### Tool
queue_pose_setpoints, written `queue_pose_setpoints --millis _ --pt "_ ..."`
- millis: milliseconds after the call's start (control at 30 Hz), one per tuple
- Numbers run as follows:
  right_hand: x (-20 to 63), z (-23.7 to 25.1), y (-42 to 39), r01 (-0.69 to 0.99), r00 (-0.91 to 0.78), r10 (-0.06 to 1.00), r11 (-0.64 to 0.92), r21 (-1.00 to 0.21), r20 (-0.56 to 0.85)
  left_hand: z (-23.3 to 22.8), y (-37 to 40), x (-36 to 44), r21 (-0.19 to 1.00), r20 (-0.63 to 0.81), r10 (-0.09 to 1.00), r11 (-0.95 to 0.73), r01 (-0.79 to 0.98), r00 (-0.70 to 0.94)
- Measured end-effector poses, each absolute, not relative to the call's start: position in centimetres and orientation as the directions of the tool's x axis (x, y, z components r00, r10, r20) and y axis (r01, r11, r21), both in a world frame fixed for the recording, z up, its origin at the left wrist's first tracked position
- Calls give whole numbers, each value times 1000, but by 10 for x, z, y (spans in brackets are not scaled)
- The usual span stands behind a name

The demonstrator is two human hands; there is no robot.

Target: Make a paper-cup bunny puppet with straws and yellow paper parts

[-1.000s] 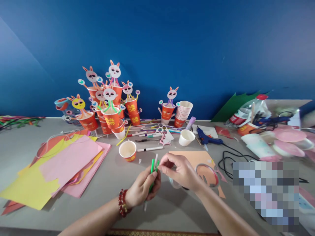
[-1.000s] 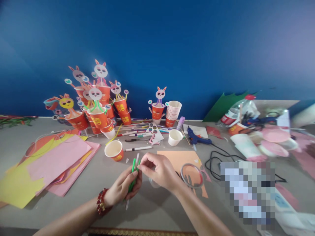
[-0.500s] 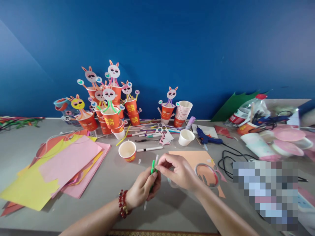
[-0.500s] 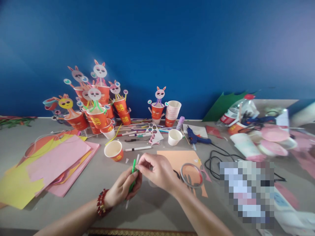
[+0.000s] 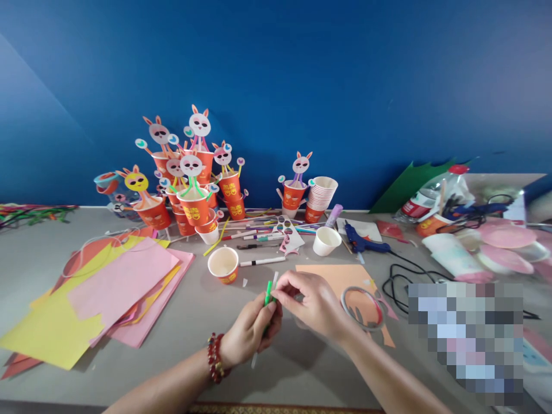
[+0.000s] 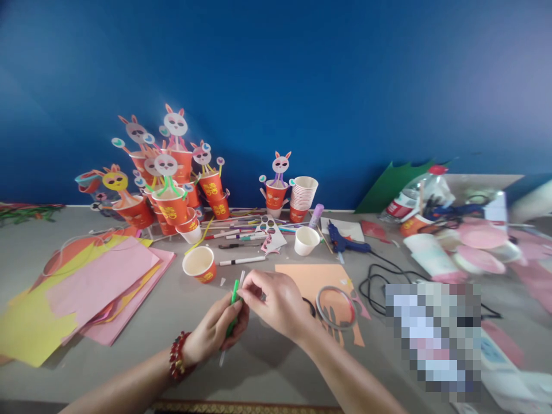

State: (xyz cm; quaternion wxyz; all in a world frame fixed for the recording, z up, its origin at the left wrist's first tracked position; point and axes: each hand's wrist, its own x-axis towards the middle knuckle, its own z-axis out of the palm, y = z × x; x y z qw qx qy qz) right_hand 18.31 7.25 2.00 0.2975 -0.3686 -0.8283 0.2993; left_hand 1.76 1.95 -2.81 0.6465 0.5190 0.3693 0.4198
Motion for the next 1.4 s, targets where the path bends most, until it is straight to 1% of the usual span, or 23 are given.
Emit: queue_pose_setpoints --millis 433,700,967,1200,1267,1400 --pt "183 23 69 521 -549 785 590 -617 288 -26 19 17 976 -71 922 143 -162 380" --pt "183 22 68 511 -497 817 548 -662 293 -30 20 16 962 -65 906 168 -214 417" --pt "188 26 71 501 -540 787 584 -638 297 -32 19 15 960 -38 898 155 -233 439" --pt "188 24 73 467 -558 764 613 -637 326 -36 19 15 944 -30 887 176 -277 460" --pt "189 23 74 459 -556 771 597 -658 312 -37 19 14 942 -29 879 184 -282 477" --pt "192 19 78 393 -578 782 518 -759 234 -37 19 12 938 -27 864 196 -286 503"
